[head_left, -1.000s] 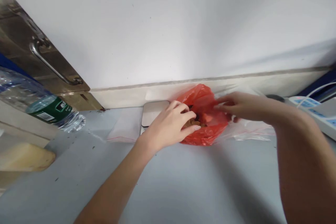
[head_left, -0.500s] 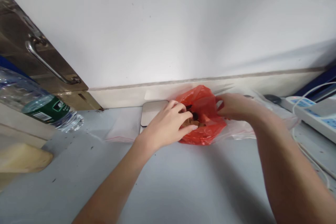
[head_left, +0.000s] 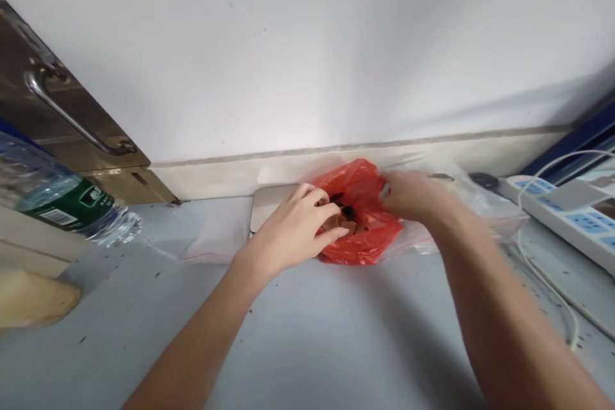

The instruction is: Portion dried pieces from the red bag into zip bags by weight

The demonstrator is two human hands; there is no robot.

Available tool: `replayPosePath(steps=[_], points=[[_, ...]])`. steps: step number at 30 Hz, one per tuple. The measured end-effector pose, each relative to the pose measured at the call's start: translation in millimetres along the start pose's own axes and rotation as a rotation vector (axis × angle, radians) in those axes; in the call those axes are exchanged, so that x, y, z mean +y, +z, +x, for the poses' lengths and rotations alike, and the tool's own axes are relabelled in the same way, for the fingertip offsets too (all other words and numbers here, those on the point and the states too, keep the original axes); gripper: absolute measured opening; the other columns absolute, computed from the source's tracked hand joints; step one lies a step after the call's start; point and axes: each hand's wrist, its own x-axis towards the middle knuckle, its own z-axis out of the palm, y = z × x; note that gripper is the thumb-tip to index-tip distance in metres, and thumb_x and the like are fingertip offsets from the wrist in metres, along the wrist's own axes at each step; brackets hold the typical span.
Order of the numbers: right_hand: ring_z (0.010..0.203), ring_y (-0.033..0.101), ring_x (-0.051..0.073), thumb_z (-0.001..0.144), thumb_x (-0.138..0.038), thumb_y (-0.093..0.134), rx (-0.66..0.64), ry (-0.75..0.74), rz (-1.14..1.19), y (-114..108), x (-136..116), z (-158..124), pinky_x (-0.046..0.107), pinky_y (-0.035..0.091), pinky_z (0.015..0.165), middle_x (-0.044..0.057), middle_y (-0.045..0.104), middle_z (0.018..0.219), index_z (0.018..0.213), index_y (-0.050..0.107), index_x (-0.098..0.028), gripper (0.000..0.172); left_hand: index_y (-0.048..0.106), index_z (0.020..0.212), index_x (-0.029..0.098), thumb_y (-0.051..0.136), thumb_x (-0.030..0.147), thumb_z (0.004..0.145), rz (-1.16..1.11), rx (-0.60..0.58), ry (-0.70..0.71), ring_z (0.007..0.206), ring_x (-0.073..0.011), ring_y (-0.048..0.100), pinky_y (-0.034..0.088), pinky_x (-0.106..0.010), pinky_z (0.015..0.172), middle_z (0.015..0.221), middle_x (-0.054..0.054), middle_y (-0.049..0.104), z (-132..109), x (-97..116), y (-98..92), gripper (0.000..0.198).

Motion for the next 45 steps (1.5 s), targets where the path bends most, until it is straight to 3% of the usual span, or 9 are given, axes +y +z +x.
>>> replayPosePath(steps=[8, 14, 21, 26, 29, 31, 36, 40, 45], points=[[0.103, 0.076, 0.034, 0.090, -0.011, 0.052, 0.004, -0.010, -0.019, 14.6, -16.6, 1.9, 0.034, 0.050, 0.072, 0.019, 0.076, 0.116, 0.137, 0.067, -0.020, 0.050, 0.078, 0.109, 0.018, 0.063, 0.036, 0.105, 0.012, 0.011, 0.007, 0.128, -0.0249, 0.056, 0.054, -0.036, 0.106, 0.121, -0.008, 0.072, 0.2, -0.9, 0.1, 0.024], [0.109, 0.074, 0.036, 0.093, -0.007, 0.042, 0.140, 0.063, -0.021, 7.6, -22.7, -5.0, 0.036, 0.050, 0.077, 0.023, 0.076, 0.117, 0.133, 0.067, -0.015, 0.048, 0.077, 0.113, 0.020, 0.063, 0.035, 0.105, 0.007, 0.009, 0.004, 0.129, -0.0236, 0.056, 0.052, -0.036, 0.109, 0.119, -0.007, 0.072, -0.7, -1.3, -1.3, 0.022], [0.104, 0.073, 0.032, 0.082, -0.002, 0.054, 0.289, 0.070, 0.232, -20.1, -15.2, -18.1, 0.035, 0.052, 0.083, 0.011, 0.080, 0.105, 0.128, 0.073, -0.021, 0.054, 0.078, 0.111, 0.020, 0.062, 0.037, 0.105, 0.044, -0.030, -0.022, 0.130, -0.0253, 0.056, 0.053, -0.038, 0.108, 0.118, -0.007, 0.073, -1.4, -1.7, -2.7, 0.024], [0.109, 0.073, 0.032, 0.089, -0.011, 0.062, 0.768, 0.114, 0.378, -42.7, -0.5, -37.4, 0.046, 0.052, 0.103, 0.016, 0.079, 0.112, 0.123, 0.075, -0.015, 0.036, 0.078, 0.111, 0.021, 0.062, 0.037, 0.105, 0.016, -0.011, -0.009, 0.128, -0.0265, 0.057, 0.053, -0.040, 0.107, 0.118, -0.008, 0.073, -1.1, -3.7, -5.1, 0.024], [0.107, 0.074, 0.031, 0.080, -0.015, 0.073, 1.133, -0.035, 0.519, -43.9, -0.5, -45.2, 0.048, 0.060, 0.091, 0.016, 0.077, 0.119, 0.121, 0.074, -0.018, 0.042, 0.078, 0.113, 0.022, 0.061, 0.038, 0.105, -0.048, 0.087, -0.015, 0.125, -0.0278, 0.060, 0.052, -0.043, 0.108, 0.119, -0.009, 0.075, 0.2, -6.9, -7.6, 0.024], [0.111, 0.074, 0.030, 0.075, -0.015, 0.078, 1.203, -0.172, 0.667, -41.4, -6.2, -47.7, 0.043, 0.062, 0.082, 0.013, 0.076, 0.118, 0.116, 0.073, -0.020, 0.042, 0.075, 0.122, 0.021, 0.057, 0.041, 0.107, -0.168, 0.235, -0.060, 0.124, -0.0278, 0.062, 0.051, -0.044, 0.110, 0.124, -0.010, 0.075, 0.8, -11.2, -9.7, 0.031], [0.095, 0.077, 0.024, 0.068, -0.029, 0.086, 0.731, -0.491, 1.063, -30.2, -26.9, -43.0, 0.038, 0.064, 0.078, 0.003, 0.073, 0.099, 0.089, 0.062, -0.026, 0.032, 0.062, 0.142, 0.020, 0.046, 0.053, 0.107, -0.660, 0.544, -0.255, 0.125, -0.0257, 0.066, 0.054, -0.039, 0.104, 0.135, -0.012, 0.072, -1.3, -23.3, -20.7, 0.051], [0.099, 0.075, 0.026, 0.068, -0.042, 0.086, 0.356, -0.628, 1.100, -17.8, -43.1, -34.2, 0.037, 0.064, 0.075, 0.004, 0.071, 0.101, 0.087, 0.054, -0.026, 0.041, 0.072, 0.116, 0.019, 0.053, 0.055, 0.102, -0.816, 0.435, -0.165, 0.114, -0.0247, 0.072, 0.057, -0.036, 0.097, 0.113, -0.009, 0.078, -5.1, -24.6, -31.2, 0.044], [0.086, 0.073, 0.024, 0.064, -0.050, 0.089, 0.157, -0.516, 1.043, -11.2, -52.1, -25.6, 0.034, 0.058, 0.066, 0.005, 0.074, 0.095, 0.089, 0.056, -0.025, 0.048, 0.070, 0.082, 0.020, 0.067, 0.045, 0.094, -0.744, 0.440, -0.167, 0.085, -0.0183, 0.074, 0.059, -0.028, 0.078, 0.089, -0.004, 0.078, -9.2, -32.2, -36.8, 0.028]])
